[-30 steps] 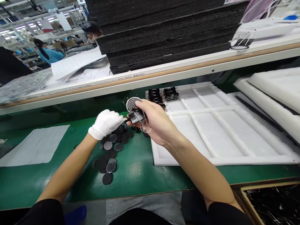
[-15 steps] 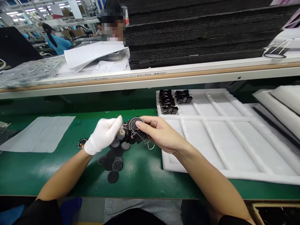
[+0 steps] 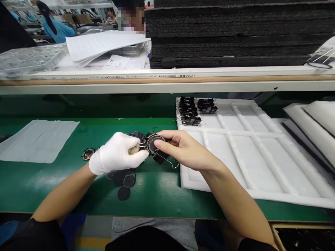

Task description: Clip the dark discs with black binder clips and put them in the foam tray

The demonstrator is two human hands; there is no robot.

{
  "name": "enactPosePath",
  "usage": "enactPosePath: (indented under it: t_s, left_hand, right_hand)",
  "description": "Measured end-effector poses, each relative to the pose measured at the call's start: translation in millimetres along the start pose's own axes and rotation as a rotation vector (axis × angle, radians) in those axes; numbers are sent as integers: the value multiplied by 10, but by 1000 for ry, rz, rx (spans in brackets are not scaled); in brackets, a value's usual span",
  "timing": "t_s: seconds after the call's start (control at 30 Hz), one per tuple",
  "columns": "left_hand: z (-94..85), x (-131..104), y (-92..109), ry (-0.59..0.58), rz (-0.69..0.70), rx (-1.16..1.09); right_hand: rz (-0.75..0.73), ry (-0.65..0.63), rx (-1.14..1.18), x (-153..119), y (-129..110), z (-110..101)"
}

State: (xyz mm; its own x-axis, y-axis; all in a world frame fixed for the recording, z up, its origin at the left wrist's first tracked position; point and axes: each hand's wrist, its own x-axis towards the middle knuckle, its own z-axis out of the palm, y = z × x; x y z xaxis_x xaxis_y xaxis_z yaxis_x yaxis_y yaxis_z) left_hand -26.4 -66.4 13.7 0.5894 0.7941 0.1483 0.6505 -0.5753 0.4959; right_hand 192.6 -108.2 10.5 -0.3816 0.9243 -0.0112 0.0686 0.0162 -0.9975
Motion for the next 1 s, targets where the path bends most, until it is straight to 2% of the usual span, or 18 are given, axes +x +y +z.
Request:
enactPosePath:
  t_s: [0.13,0.2,0.23,0.3,0.37,0.53,0.67,0.83,1.0]
  left_hand:
    - [-92,37,-66,-111,-124,-152]
    - [-147,47,-85,-164,-203,-285]
    - [-167,47,-86,-186,-228,-337]
    - [-186,32,-72,-215,-232,-367]
    - [-170,-1,-41,-258,-172,-334]
    - [-37,-114,55,-339,122,-302]
    - [53,-157,113,-401,135,-251]
    - [107,-162,160,-526,27,-244]
    - [108,-167,101,-428,24,-304]
  right_hand:
    - [20,220,82,-4,-64,-32]
    - [11,285,-36,-23,-109,-103]
    - [7,277,-121,-40,-132,-147]
    - [11,202,-277,-82,-180,-237]
    - [46,73,-376,-129,-225,-309]
    - [83,-238,-455,-199,-277,-376]
    - [75,-409,-471,-198,-243,-357]
    - [1,-445,-576,-170,-211,-340]
    - [-68,-391,-647,-222,-229,-358]
